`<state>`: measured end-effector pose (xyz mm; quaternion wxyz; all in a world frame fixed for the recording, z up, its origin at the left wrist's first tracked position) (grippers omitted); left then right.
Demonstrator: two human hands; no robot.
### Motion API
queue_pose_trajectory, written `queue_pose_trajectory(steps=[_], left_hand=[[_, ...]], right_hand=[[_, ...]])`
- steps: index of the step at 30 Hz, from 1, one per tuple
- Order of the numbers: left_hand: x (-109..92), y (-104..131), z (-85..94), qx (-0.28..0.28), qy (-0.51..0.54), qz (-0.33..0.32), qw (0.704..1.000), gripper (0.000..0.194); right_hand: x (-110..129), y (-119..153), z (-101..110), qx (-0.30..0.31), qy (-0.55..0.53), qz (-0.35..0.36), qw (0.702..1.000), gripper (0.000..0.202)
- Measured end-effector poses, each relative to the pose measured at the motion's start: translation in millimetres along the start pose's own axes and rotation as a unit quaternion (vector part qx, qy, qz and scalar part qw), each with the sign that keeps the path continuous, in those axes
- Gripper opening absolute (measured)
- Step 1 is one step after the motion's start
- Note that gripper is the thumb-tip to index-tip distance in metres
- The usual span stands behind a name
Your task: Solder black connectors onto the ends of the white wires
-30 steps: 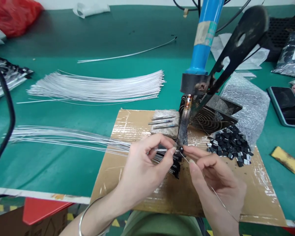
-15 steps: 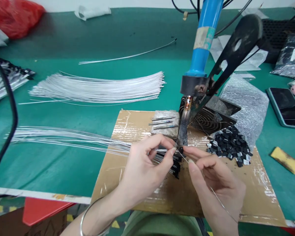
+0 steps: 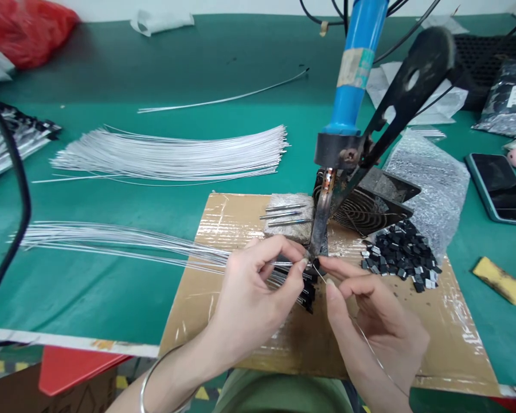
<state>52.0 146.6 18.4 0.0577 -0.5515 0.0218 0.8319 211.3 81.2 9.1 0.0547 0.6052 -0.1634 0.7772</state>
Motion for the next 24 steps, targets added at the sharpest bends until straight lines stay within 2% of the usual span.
queue_pose_trajectory(steps=[24], left_hand=[[-3.1,0.3,-1.1,0.002,-0.017,-0.017,1.000,0.017]], right_hand=[[0.1,-0.4,0.1,-0.015,0.005,-0.004,1.000,0.015]])
Point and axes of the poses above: each hand's wrist, its own y-axis away from the middle knuckle, its own z-axis out of the back of the hand, x = y × z, the point moved 10 cm from there along -y, towards the middle knuckle, and after that the axes turned 2 degrees about -z, right-handed, at the moved point
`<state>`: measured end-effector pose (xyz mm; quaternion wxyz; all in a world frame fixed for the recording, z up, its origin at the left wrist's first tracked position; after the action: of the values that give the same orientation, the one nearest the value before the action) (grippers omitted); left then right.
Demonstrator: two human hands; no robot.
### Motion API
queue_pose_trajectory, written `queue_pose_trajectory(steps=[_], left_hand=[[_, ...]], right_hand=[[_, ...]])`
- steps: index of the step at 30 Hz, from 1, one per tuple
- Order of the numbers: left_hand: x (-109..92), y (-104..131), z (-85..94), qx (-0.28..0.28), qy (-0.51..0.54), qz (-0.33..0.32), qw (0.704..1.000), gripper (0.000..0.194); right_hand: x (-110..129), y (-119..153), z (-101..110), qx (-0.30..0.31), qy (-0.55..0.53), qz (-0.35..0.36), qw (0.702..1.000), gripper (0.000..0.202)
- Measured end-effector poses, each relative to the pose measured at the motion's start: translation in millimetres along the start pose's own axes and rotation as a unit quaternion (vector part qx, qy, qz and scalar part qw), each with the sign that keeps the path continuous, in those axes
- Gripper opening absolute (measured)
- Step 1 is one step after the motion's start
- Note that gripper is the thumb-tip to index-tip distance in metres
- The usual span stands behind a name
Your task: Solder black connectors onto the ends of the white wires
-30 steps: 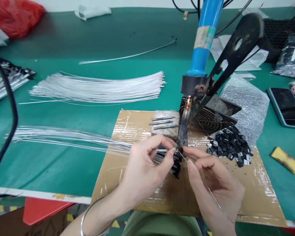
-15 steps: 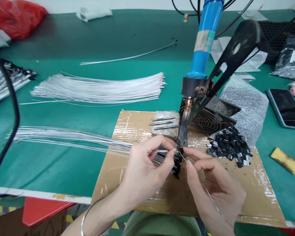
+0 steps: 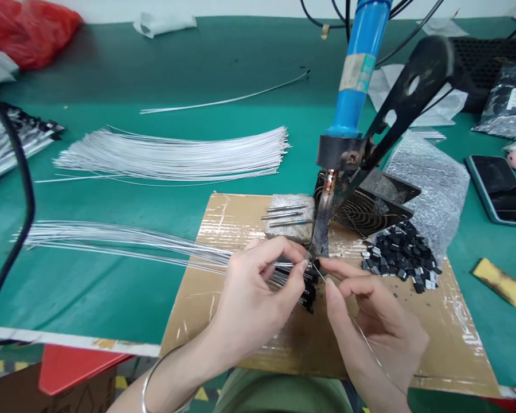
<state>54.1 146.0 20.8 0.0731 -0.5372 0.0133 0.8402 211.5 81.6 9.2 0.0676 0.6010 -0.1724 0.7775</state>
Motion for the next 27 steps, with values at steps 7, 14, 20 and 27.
queue_pose_trajectory(steps=[7,14,20,27], left_hand=[[0.0,2.3,1.6,0.002,-0.025,-0.011,1.000,0.016],[0.1,1.1,-0.2,-0.001,-0.029,-0.011,1.000,0.016],[-1.7,1.3,-1.5,0.008,-0.026,-0.014,1.000,0.017],[-2.1,2.8,0.5,0.001,-0.043,-0.025,0.999,0.016]], right_hand=[[-0.8,0.3,-0.4,-0.001,-0.003,0.004,1.000,0.014],[0.3,0.2,0.2,-0.002,0.000,0.011,1.000,0.014],[-0.2,-0.2,0.0,-0.005,0.004,0.000,1.000,0.014],[0.5,-0.3,-1.1,0.005,-0.009,0.003,1.000,0.013]])
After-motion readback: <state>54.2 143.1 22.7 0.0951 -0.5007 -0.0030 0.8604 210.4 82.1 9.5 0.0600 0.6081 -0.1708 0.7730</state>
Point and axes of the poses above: each hand's wrist, its own y-axis away from the middle knuckle, its own z-axis out of the back of the hand, x = y × z, the point moved 10 cm from there along -y, towards the middle knuckle, and after that the axes turned 2 degrees about -z, right-handed, at the moved point
